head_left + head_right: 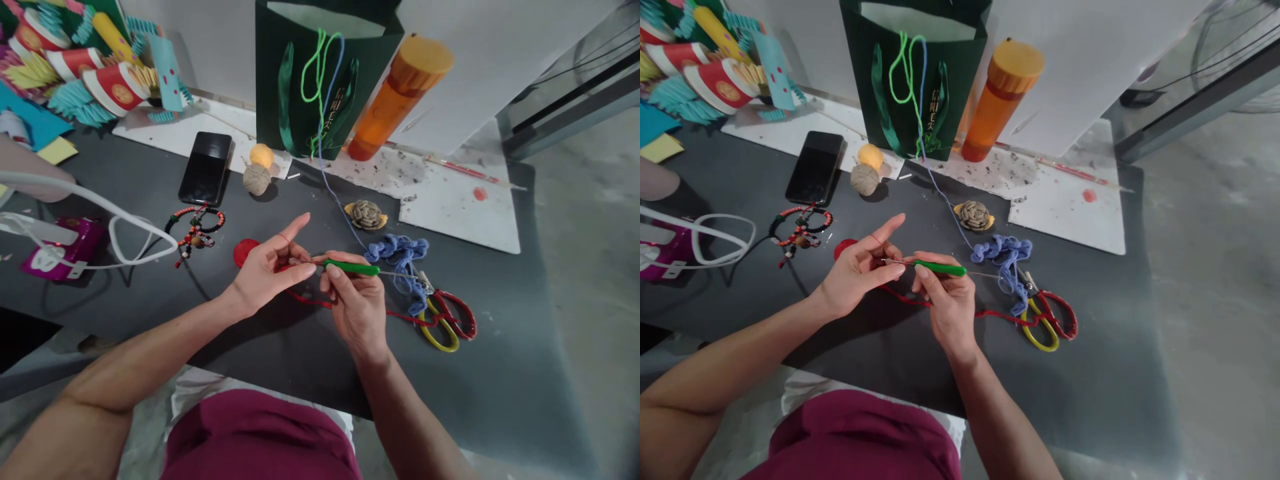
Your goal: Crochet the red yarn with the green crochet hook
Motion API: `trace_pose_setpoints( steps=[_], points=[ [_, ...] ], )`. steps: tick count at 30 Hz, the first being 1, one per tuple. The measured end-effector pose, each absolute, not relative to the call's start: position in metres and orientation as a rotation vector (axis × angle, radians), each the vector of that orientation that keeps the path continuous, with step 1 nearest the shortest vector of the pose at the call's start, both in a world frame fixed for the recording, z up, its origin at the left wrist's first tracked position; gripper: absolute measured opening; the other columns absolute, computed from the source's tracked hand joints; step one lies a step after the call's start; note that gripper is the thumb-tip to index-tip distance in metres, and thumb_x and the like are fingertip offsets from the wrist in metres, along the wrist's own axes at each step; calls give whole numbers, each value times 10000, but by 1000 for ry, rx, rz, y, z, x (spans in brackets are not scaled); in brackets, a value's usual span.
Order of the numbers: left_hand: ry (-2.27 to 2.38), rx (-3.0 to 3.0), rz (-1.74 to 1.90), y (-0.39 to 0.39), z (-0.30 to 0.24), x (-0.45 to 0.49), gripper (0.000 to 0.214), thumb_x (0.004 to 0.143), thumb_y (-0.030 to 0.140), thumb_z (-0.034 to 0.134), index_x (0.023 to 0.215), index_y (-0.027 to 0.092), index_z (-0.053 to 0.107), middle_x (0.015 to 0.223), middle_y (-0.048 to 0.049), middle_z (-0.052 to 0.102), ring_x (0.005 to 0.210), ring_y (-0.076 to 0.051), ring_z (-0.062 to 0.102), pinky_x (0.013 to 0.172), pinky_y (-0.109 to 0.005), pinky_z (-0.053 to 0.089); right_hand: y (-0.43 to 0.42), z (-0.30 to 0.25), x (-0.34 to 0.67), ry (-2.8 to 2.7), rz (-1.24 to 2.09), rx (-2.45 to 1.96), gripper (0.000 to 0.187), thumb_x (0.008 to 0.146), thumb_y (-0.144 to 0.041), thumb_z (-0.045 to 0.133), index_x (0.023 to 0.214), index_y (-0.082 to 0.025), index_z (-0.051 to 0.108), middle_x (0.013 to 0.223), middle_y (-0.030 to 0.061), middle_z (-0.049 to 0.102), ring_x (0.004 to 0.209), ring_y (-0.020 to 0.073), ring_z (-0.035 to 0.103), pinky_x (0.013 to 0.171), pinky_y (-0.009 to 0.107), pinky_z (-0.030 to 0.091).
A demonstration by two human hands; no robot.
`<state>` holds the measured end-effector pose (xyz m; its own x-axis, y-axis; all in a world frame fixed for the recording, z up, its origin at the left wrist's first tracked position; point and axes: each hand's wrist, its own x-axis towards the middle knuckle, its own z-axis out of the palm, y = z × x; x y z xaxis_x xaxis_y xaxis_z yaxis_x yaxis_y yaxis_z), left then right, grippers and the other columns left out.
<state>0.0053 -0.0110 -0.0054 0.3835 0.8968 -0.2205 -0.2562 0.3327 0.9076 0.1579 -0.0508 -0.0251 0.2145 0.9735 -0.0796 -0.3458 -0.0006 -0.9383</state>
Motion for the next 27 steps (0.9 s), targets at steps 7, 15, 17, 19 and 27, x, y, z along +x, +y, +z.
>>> trace_pose_setpoints(
  steps=[7, 15, 17, 19, 27],
  points=[
    [875, 896, 869, -13, -5, 5, 821, 743, 177, 836, 1512, 247, 558, 844, 36, 654, 825, -104, 603, 832, -273, 471, -55, -26, 160, -861, 1142, -1136, 123, 833, -270, 807, 956, -260, 811, 859, 14, 827, 569, 86, 609, 482, 210, 447],
    [861, 844, 878, -14, -2, 6, 912, 720, 132, 844, 1554, 277, 504, 807, 47, 671, 828, -116, 627, 843, -281, 477, -56, -25, 162, -1014, 1030, -1094, 129, 896, -222, 752, 1006, -275, 794, 877, -4, 835, 540, 82, 624, 462, 201, 472],
    [849, 784, 915, -15, -4, 8, 923, 709, 112, 852, 1551, 269, 507, 795, 54, 676, 797, -103, 623, 830, -270, 475, -57, -25, 162, -1166, 846, -1163, 170, 911, -174, 726, 1026, -277, 797, 915, 2, 837, 597, 101, 676, 552, 237, 553],
    [824, 700, 936, -16, -6, 10, 922, 700, 108, 865, 1542, 249, 517, 775, 59, 683, 751, -89, 613, 793, -257, 469, -59, -27, 161, -1321, 617, -1181, 231, 908, -120, 715, 1036, -290, 805, 955, 10, 841, 734, 146, 749, 693, 299, 619],
    [713, 432, 839, -16, -4, 10, 710, 666, 130, 914, 1336, 232, 706, 691, 79, 682, 630, -52, 570, 681, -233, 427, -57, -30, 154, -1044, 836, -1021, 221, 869, -137, 772, 958, -331, 831, 916, -9, 839, 782, 159, 749, 677, 297, 608]
  ],
)
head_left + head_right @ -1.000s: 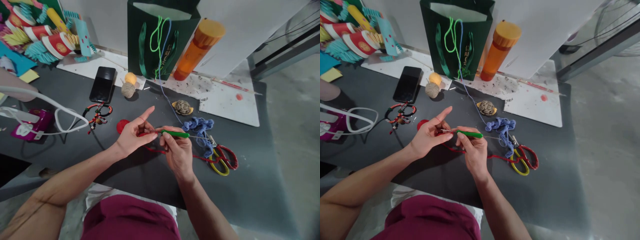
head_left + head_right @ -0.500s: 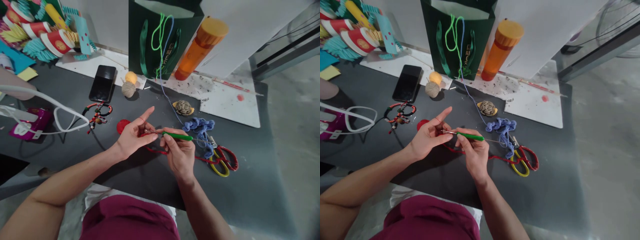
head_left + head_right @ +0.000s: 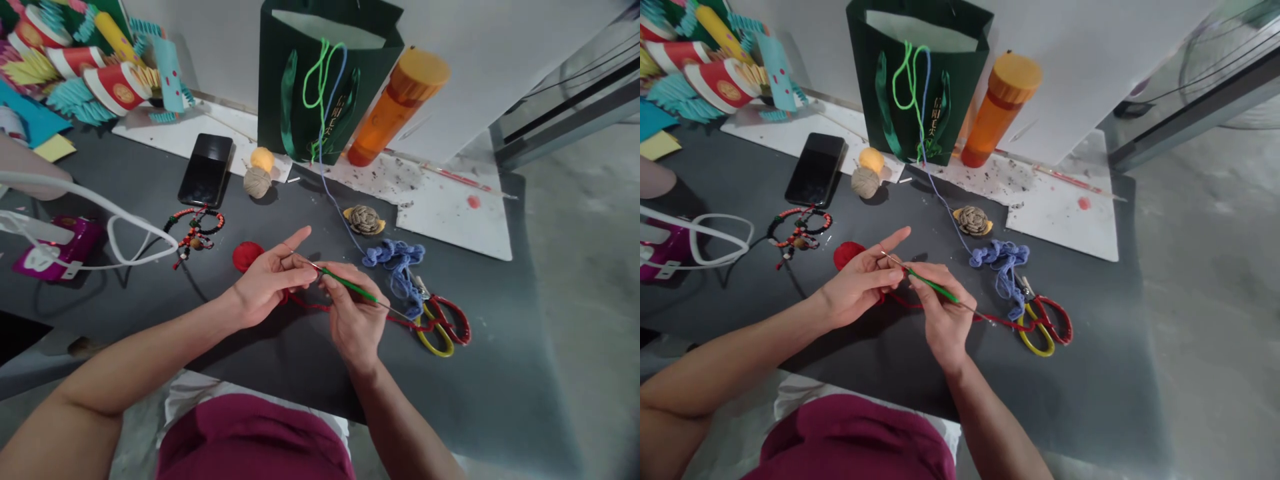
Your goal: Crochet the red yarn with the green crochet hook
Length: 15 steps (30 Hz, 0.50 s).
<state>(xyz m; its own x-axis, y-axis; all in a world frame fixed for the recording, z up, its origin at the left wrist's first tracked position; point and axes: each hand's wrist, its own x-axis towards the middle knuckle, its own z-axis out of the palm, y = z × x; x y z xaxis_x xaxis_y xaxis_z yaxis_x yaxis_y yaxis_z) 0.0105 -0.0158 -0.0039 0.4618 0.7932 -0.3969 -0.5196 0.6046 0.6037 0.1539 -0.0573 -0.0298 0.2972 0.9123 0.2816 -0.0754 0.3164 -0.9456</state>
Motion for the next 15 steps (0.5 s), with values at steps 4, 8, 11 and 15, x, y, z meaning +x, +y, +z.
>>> trace_pose_setpoints(
  steps=[4, 8, 11, 15],
  points=[
    [720, 391, 802, -15, -2, 10, 757, 642, 122, 927, 1354, 230, 695, 701, 78, 681, 643, -56, 575, 670, -239, 416, -55, -26, 153, -830, 1035, -990, 117, 830, -214, 821, 904, -304, 831, 823, -22, 816, 599, 104, 660, 578, 243, 549],
    [746, 427, 808, -15, -3, 10, 853, 657, 106, 908, 1453, 199, 615, 668, 86, 652, 648, -64, 571, 692, -252, 420, -57, -25, 155, -816, 1067, -1024, 86, 824, -243, 831, 898, -286, 822, 802, -20, 804, 591, 97, 648, 566, 234, 521],
    [760, 480, 838, -16, -3, 10, 885, 669, 104, 895, 1490, 198, 576, 661, 91, 642, 664, -71, 575, 715, -260, 422, -58, -25, 157, -839, 1062, -1064, 85, 833, -243, 824, 910, -281, 820, 777, -20, 793, 599, 100, 650, 562, 234, 512],
    [758, 489, 808, -16, -3, 9, 905, 682, 124, 893, 1515, 207, 550, 676, 87, 638, 676, -80, 582, 732, -277, 420, -56, -24, 156, -816, 1077, -1050, 80, 807, -255, 839, 881, -278, 820, 786, -17, 803, 577, 94, 638, 554, 233, 516]
  ],
)
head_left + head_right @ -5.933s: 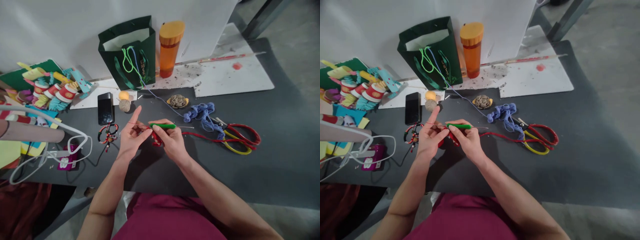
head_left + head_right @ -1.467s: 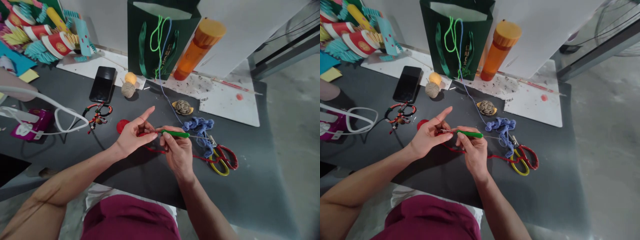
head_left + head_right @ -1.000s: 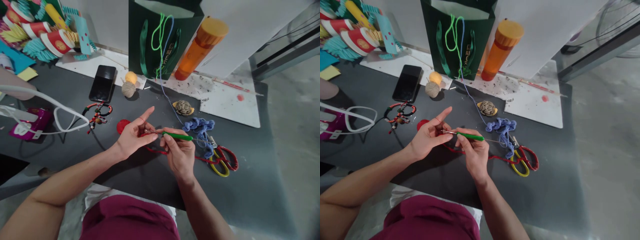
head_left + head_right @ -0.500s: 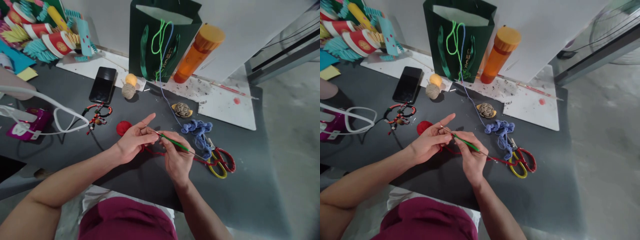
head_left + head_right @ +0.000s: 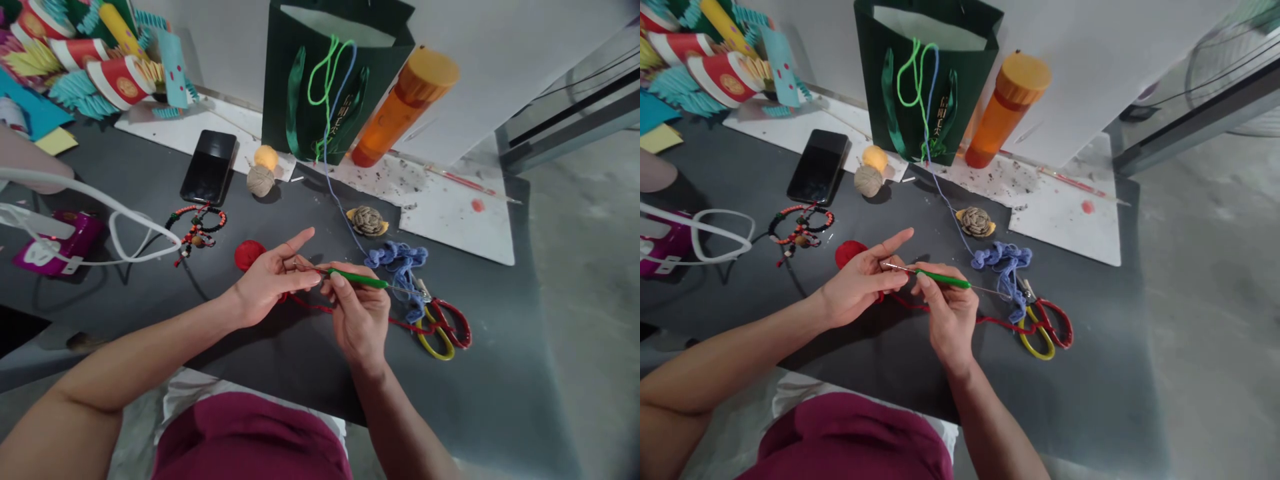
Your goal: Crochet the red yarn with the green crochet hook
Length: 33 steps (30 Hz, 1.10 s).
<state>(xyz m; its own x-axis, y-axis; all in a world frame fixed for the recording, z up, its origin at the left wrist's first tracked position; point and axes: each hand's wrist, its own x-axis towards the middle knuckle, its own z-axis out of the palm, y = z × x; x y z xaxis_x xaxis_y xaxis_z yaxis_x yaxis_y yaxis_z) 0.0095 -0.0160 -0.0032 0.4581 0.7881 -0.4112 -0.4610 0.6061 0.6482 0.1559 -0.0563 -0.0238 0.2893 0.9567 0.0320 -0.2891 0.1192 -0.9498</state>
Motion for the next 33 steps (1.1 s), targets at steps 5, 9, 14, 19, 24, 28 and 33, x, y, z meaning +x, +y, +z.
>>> trace_pose_setpoints(
  steps=[5, 9, 14, 19, 24, 28, 33],
  points=[
    [746, 455, 794, -15, -3, 9, 926, 669, 111, 895, 1520, 189, 540, 688, 85, 651, 680, -76, 583, 744, -278, 422, -54, -22, 155, -786, 1084, -1067, 93, 772, -261, 855, 858, -272, 820, 762, -21, 797, 546, 81, 627, 519, 210, 503],
    [754, 480, 816, -15, -2, 9, 836, 677, 105, 885, 1458, 221, 612, 710, 77, 670, 693, -73, 579, 748, -278, 417, -54, -23, 156, -812, 1067, -1089, 89, 774, -286, 850, 853, -261, 819, 770, -12, 796, 540, 84, 625, 500, 207, 494],
    [753, 506, 824, -15, -2, 9, 788, 678, 108, 882, 1420, 238, 651, 701, 78, 659, 687, -74, 564, 747, -280, 410, -55, -25, 156, -834, 1056, -1107, 80, 800, -292, 832, 866, -254, 809, 764, -7, 781, 553, 90, 616, 512, 221, 490],
    [764, 520, 814, -16, -2, 9, 827, 687, 117, 878, 1463, 230, 613, 705, 74, 647, 700, -81, 566, 769, -285, 414, -56, -26, 157, -844, 1042, -1098, 70, 816, -273, 824, 883, -256, 807, 763, -16, 776, 559, 81, 615, 520, 211, 485],
    [774, 504, 825, -16, -4, 9, 817, 670, 94, 879, 1438, 230, 635, 760, 61, 676, 747, -81, 595, 811, -282, 436, -60, -26, 158, -913, 979, -1175, 78, 860, -282, 795, 929, -246, 804, 780, -6, 780, 589, 95, 641, 529, 219, 508],
    [773, 511, 841, -16, -5, 9, 789, 668, 91, 881, 1410, 238, 657, 761, 63, 683, 755, -79, 607, 809, -275, 454, -63, -25, 157, -982, 943, -1213, 79, 899, -292, 762, 950, -239, 791, 903, 26, 823, 603, 103, 655, 537, 240, 527],
    [775, 521, 857, -17, -6, 9, 774, 671, 101, 886, 1399, 246, 666, 754, 66, 682, 743, -79, 609, 788, -276, 463, -64, -24, 157, -1007, 940, -1207, 73, 916, -285, 749, 964, -245, 786, 773, 2, 799, 573, 108, 650, 496, 235, 490]
  ],
)
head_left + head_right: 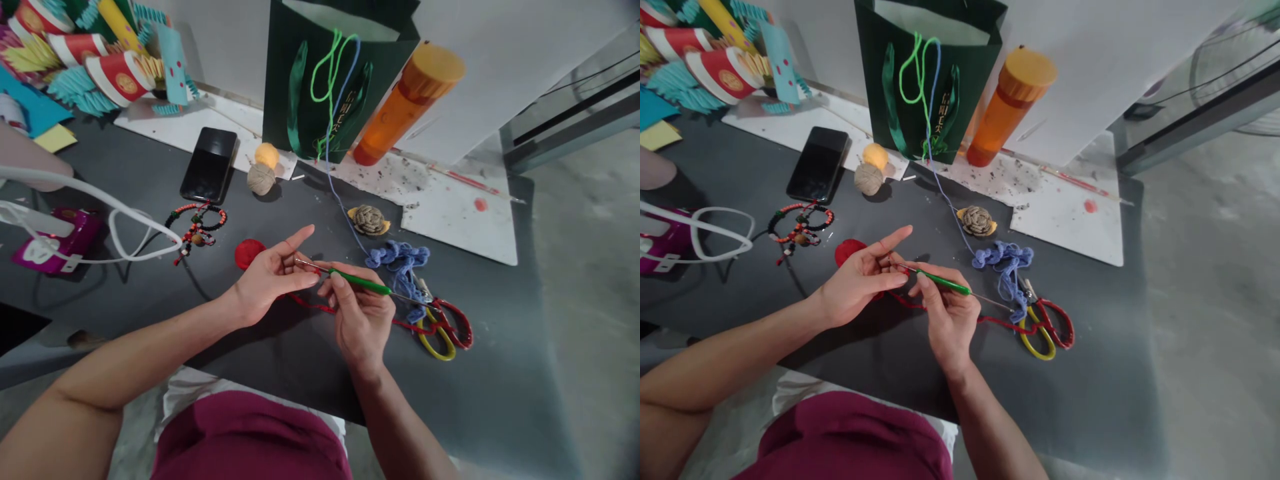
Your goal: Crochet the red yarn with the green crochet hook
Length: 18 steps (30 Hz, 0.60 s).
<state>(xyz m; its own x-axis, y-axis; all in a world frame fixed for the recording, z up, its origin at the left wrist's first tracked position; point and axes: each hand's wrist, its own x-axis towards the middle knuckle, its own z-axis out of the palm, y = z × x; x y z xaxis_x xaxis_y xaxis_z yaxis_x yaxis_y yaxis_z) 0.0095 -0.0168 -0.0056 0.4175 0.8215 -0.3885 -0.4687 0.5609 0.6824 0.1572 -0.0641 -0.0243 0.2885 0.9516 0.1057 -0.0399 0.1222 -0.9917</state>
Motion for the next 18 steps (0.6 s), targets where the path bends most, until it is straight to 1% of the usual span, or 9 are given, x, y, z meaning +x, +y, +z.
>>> trace_pose_setpoints(
  steps=[5, 10, 12, 14, 18],
  points=[
    [757, 516, 858, -17, -7, 9, 709, 683, 101, 886, 1348, 265, 702, 762, 63, 690, 739, -80, 615, 783, -277, 463, -64, -24, 157, -1030, 893, -1209, 63, 916, -275, 751, 958, -255, 793, 828, 3, 808, 579, 103, 666, 496, 231, 511],
    [776, 480, 855, -17, -8, 8, 710, 682, 97, 889, 1352, 240, 702, 753, 53, 691, 766, -89, 624, 828, -284, 462, -68, -23, 154, -1153, 682, -1267, 99, 931, -228, 723, 996, -252, 794, 881, 22, 825, 622, 135, 730, 551, 264, 589],
    [779, 471, 858, -16, -7, 8, 723, 683, 98, 887, 1367, 225, 692, 752, 50, 695, 757, -88, 620, 830, -286, 465, -71, -24, 153, -1195, 645, -1257, 134, 945, -196, 699, 1034, -255, 781, 918, 26, 831, 607, 132, 734, 527, 257, 575],
    [775, 471, 863, -16, -6, 8, 724, 686, 101, 884, 1372, 225, 687, 747, 53, 694, 746, -86, 617, 826, -285, 469, -72, -25, 153, -1207, 644, -1228, 157, 968, -181, 664, 1072, -252, 758, 900, 22, 826, 545, 115, 704, 483, 245, 536],
    [772, 470, 866, -16, -5, 9, 731, 690, 95, 878, 1379, 241, 681, 729, 66, 688, 738, -80, 615, 818, -278, 475, -72, -25, 152, -1174, 669, -1209, 103, 1010, -235, 603, 1047, -221, 698, 875, 39, 819, 459, 101, 644, 425, 242, 484]
  ],
)
